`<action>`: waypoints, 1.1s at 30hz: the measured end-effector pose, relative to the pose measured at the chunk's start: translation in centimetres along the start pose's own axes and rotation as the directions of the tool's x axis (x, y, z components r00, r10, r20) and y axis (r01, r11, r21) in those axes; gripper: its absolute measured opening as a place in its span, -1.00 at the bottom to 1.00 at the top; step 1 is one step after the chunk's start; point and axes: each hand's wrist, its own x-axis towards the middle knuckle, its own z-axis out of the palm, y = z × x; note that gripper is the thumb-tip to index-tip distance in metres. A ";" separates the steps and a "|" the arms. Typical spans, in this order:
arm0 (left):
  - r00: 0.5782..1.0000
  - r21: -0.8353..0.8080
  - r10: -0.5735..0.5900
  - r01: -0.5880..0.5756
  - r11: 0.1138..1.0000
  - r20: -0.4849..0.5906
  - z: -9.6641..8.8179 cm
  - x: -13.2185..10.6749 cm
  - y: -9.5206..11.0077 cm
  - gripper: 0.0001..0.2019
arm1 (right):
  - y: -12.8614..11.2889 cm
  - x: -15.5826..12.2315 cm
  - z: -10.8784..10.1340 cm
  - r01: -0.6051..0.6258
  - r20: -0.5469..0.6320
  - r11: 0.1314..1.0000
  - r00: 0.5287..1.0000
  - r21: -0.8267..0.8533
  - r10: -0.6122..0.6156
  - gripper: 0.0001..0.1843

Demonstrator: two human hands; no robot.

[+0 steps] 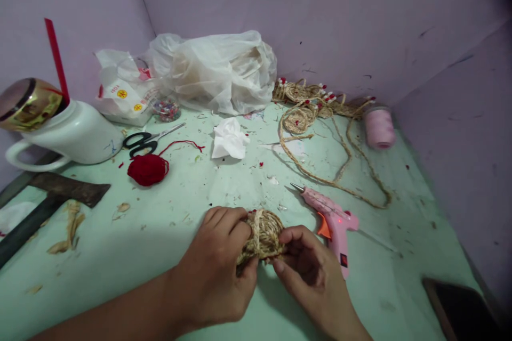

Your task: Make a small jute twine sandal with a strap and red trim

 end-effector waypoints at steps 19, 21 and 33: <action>0.993 0.060 0.069 -0.064 0.996 -0.091 -1.7 0.2 0.5 -0.78 | -1.2 -0.8 -0.4 0.020 -0.115 0.992 0.993 0.122 -0.006 -0.64; 0.993 0.055 0.077 -0.072 0.996 -0.085 -1.6 0.0 0.7 -0.78 | -1.0 -0.4 -0.1 -0.045 -0.103 0.983 0.993 0.179 0.064 -0.69; 0.976 -0.029 -0.145 0.151 0.988 0.161 -1.9 0.6 0.3 -0.87 | -1.6 -1.1 -1.4 0.218 -0.070 0.856 0.957 -0.469 -0.282 -0.64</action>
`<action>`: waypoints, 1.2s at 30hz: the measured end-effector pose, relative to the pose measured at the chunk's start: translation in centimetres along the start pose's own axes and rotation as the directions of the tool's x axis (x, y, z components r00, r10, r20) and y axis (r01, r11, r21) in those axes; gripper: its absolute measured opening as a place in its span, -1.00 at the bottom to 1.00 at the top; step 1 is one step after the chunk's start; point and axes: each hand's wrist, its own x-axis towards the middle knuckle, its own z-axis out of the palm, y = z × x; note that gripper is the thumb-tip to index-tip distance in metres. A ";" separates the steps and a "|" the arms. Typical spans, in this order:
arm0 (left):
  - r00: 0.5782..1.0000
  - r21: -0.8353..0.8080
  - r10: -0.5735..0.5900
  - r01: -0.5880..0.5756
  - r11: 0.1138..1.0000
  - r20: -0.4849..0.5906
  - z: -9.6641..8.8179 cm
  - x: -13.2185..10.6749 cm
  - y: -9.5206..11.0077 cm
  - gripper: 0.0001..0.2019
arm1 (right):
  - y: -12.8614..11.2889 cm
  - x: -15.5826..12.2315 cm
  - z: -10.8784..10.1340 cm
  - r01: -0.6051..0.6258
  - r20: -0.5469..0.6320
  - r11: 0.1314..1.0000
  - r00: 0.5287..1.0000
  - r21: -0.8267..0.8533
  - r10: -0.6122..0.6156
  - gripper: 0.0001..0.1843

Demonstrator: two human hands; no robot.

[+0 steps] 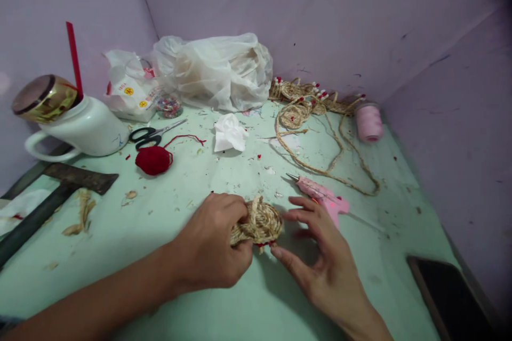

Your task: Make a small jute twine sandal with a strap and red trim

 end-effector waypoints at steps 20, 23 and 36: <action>0.985 -0.223 0.164 -0.174 0.959 -0.062 0.8 -0.7 0.1 -0.86 | 0.4 0.2 -0.2 0.166 0.098 0.975 0.979 0.145 -0.181 -0.76; 0.980 -0.229 0.189 -0.199 0.953 -0.065 1.3 -0.8 0.0 -0.84 | 0.4 0.2 -0.2 0.142 0.158 0.979 0.973 0.148 -0.166 -0.81; 0.968 -0.121 0.249 -0.247 0.961 0.004 1.3 -0.8 0.1 -0.80 | 0.0 0.2 -0.3 0.194 0.221 0.977 0.953 0.090 -0.209 -0.83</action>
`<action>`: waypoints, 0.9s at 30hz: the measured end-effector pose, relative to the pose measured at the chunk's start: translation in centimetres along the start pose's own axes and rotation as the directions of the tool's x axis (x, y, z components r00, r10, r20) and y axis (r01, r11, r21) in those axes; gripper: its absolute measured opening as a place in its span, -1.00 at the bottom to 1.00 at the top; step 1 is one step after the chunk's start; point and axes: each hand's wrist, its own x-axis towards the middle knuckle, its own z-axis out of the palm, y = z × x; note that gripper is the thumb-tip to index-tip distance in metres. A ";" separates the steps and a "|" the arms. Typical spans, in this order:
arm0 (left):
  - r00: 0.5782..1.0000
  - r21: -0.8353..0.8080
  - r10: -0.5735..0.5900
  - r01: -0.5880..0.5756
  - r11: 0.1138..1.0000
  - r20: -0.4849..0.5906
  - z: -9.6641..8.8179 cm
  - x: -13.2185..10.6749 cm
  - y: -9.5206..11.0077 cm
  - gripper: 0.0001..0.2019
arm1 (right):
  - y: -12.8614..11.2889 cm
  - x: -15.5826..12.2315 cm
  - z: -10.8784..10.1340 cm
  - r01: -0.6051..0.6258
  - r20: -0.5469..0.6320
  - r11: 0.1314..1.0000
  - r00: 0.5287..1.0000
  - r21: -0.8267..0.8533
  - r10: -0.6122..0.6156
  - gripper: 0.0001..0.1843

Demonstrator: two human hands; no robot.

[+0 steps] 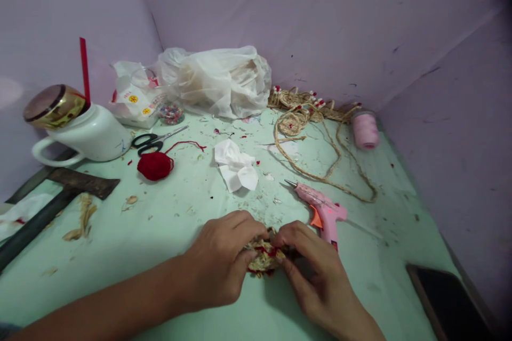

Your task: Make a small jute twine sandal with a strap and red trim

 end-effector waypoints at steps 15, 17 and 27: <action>1.000 0.001 -0.003 0.003 1.000 -0.013 -0.2 0.1 1.0 -0.86 | -0.4 -0.1 0.8 0.041 -0.112 0.999 0.993 0.028 -0.037 -0.72; 1.000 0.045 0.011 -0.010 0.999 -0.025 -0.1 0.1 1.0 -0.86 | -0.2 0.0 0.9 0.059 -0.123 0.998 0.991 0.020 -0.056 -0.72; 0.994 0.250 0.087 -0.100 0.963 0.061 -0.1 0.0 0.7 -0.93 | 0.6 -0.1 0.6 0.145 -0.110 0.978 0.981 -0.150 -0.162 -0.70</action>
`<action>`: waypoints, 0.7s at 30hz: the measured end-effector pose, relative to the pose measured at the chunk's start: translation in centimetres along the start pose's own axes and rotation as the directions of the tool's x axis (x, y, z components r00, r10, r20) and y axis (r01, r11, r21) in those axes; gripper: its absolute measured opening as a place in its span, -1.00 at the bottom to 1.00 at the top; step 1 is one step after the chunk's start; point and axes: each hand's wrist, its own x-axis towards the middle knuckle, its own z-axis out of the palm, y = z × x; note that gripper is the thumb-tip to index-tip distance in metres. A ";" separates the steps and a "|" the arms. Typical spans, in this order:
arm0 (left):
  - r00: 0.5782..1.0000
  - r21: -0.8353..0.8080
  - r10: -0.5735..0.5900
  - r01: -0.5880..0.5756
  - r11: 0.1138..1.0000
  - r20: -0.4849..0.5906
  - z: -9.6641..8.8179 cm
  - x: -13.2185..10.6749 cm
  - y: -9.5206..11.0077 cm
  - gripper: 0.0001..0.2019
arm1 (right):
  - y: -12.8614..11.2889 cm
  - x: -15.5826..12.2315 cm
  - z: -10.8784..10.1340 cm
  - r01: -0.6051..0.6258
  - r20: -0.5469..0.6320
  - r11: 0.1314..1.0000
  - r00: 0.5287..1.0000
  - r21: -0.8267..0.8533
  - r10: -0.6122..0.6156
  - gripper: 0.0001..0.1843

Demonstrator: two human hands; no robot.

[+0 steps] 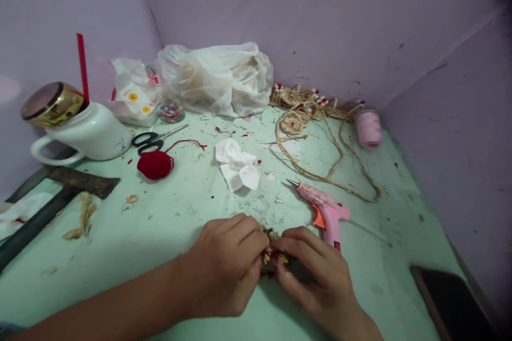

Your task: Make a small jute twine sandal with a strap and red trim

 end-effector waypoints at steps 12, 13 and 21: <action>0.996 0.009 0.087 -0.087 0.996 -0.015 0.1 0.0 -0.2 -0.93 | -0.2 0.2 -0.1 0.043 0.059 0.996 0.998 -0.073 -0.039 -0.78; 0.997 -0.016 0.075 -0.075 0.997 -0.011 -0.1 0.0 -0.2 -0.93 | -0.2 0.2 0.0 0.056 0.044 0.996 0.998 -0.064 -0.053 -0.78; 0.994 -0.206 -0.051 0.069 0.976 0.092 -1.4 0.1 -0.4 -0.86 | -0.3 0.1 -0.1 0.084 0.000 0.994 0.996 -0.070 -0.084 -0.80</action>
